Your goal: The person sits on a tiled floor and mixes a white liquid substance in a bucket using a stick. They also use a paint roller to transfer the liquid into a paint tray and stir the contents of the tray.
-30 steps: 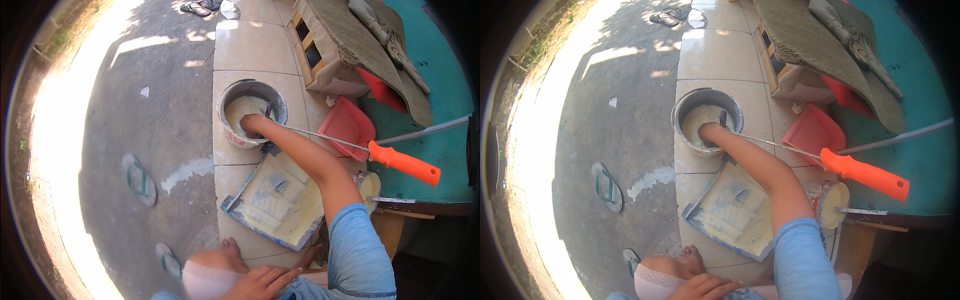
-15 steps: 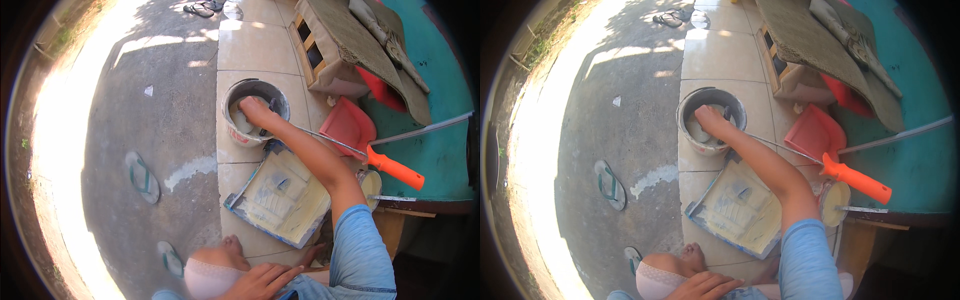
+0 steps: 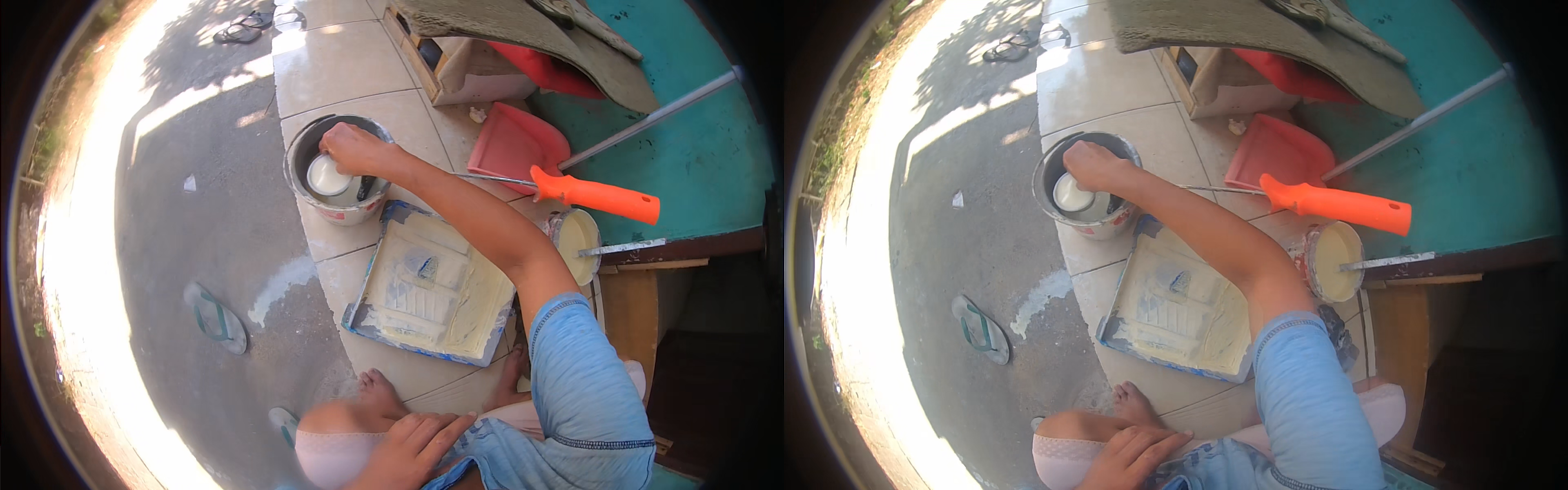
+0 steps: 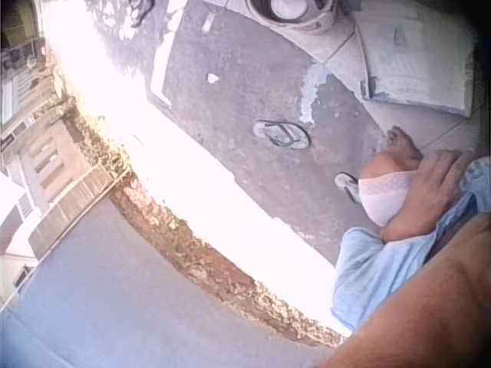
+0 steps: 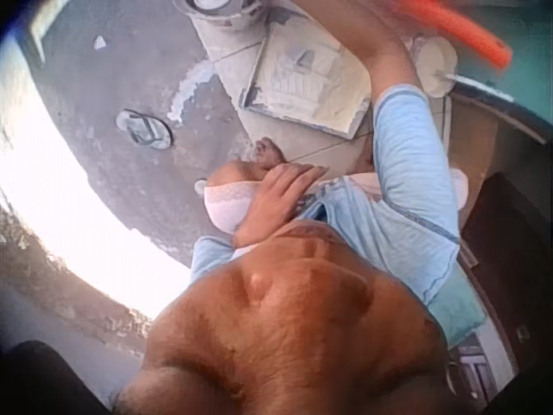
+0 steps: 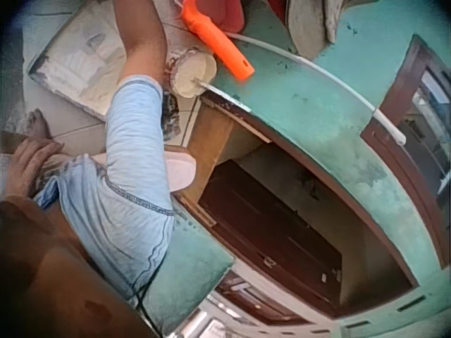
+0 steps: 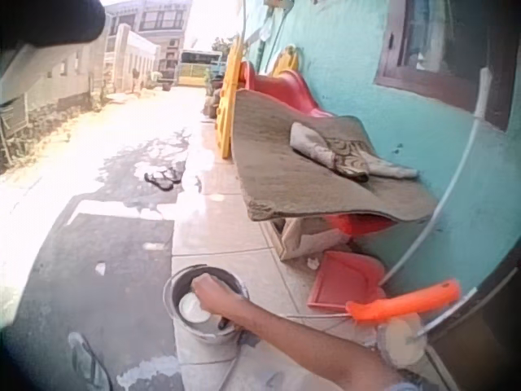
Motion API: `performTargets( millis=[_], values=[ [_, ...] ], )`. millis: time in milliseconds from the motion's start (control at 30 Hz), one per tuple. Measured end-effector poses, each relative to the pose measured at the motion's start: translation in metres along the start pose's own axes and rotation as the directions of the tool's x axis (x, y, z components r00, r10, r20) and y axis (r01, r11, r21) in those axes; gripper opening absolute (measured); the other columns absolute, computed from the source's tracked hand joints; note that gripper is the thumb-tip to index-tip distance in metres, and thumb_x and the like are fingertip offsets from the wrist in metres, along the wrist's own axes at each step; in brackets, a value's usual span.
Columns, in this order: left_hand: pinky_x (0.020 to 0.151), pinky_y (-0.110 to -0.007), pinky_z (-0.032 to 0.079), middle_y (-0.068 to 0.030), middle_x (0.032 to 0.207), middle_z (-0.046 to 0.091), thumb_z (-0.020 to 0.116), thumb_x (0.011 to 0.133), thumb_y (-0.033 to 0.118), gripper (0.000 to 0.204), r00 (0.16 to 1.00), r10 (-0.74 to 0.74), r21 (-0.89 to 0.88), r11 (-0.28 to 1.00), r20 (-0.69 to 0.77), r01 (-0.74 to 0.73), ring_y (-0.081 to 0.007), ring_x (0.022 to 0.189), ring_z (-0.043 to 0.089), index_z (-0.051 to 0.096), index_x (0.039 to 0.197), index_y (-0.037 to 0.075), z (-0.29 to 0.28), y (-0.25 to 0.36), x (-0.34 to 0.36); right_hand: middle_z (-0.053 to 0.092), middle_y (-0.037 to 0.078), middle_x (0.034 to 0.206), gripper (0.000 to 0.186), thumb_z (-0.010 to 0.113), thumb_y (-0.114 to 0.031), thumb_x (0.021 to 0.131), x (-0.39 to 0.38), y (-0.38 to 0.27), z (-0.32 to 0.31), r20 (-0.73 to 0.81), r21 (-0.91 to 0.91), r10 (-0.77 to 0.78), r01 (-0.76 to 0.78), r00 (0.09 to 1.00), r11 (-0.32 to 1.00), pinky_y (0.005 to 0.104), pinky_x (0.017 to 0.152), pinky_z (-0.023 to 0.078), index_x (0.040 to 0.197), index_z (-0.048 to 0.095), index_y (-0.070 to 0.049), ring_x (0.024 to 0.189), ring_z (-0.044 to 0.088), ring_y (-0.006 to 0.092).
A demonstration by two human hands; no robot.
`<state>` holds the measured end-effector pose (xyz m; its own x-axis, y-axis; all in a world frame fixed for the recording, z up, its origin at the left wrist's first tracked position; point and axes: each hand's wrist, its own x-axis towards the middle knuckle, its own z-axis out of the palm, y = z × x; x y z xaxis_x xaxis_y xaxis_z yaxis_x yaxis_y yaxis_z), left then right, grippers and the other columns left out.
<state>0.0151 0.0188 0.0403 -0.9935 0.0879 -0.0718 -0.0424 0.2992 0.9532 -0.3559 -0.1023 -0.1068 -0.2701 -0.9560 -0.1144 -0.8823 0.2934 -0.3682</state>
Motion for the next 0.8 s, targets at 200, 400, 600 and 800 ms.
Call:
performTargets(
  millis=[200, 400, 600, 800],
  values=[
    [0.093, -0.045, 0.044, -0.0186, 0.117, 0.060, 0.059, 0.081, 0.048, 0.065, 0.998, -0.062, 0.055, 0.997, -0.002, 0.062, -0.0383, 0.106, 0.056, 0.056, 0.129, 0.004, 0.009, 0.016, 0.002, 0.069, 0.022, 0.085, 0.012, 0.069, 0.002, 0.066, -0.020, -0.010, -0.005, -0.136, -0.029, -0.017, 0.013, 0.991, 0.999, 0.0428, 0.076, 0.055, 0.077, 0.070, 0.003, 0.087, 0.068, 0.0383],
    [0.092, -0.045, 0.044, -0.0179, 0.115, 0.060, 0.061, 0.083, 0.040, 0.057, 0.999, -0.037, 0.117, 0.993, 0.018, 0.034, -0.0387, 0.104, 0.056, 0.057, 0.127, 0.004, 0.014, 0.027, 0.011, 0.067, 0.025, 0.081, 0.012, 0.065, 0.004, 0.067, -0.067, -0.003, -0.020, -0.260, 0.083, -0.006, 0.029, 0.966, 0.996, 0.0415, 0.073, 0.055, 0.078, 0.069, 0.005, 0.079, 0.068, 0.0385],
    [0.091, -0.043, 0.046, -0.0166, 0.113, 0.060, 0.071, 0.079, 0.021, 0.053, 0.999, -0.035, 0.218, 0.975, 0.020, 0.029, -0.0367, 0.104, 0.056, 0.055, 0.127, 0.004, 0.015, 0.028, 0.007, 0.067, 0.027, 0.084, 0.019, 0.061, 0.001, 0.077, -0.138, -0.021, -0.041, -0.178, 0.179, 0.021, 0.012, 0.984, 0.984, 0.0416, 0.074, 0.054, 0.092, 0.071, 0.005, 0.079, 0.068, 0.0389],
    [0.090, -0.040, 0.046, -0.0139, 0.110, 0.061, 0.076, 0.080, 0.023, 0.059, 0.993, 0.037, 0.181, 0.982, 0.109, -0.057, -0.0309, 0.100, 0.058, 0.053, 0.131, 0.003, 0.018, 0.020, 0.023, 0.069, 0.025, 0.087, 0.020, 0.061, -0.003, 0.085, -0.255, -0.007, -0.056, -0.147, 0.238, 0.153, -0.115, 0.977, 0.964, 0.0402, 0.076, 0.053, 0.101, 0.069, 0.006, 0.080, 0.068, 0.0372]
  ],
)
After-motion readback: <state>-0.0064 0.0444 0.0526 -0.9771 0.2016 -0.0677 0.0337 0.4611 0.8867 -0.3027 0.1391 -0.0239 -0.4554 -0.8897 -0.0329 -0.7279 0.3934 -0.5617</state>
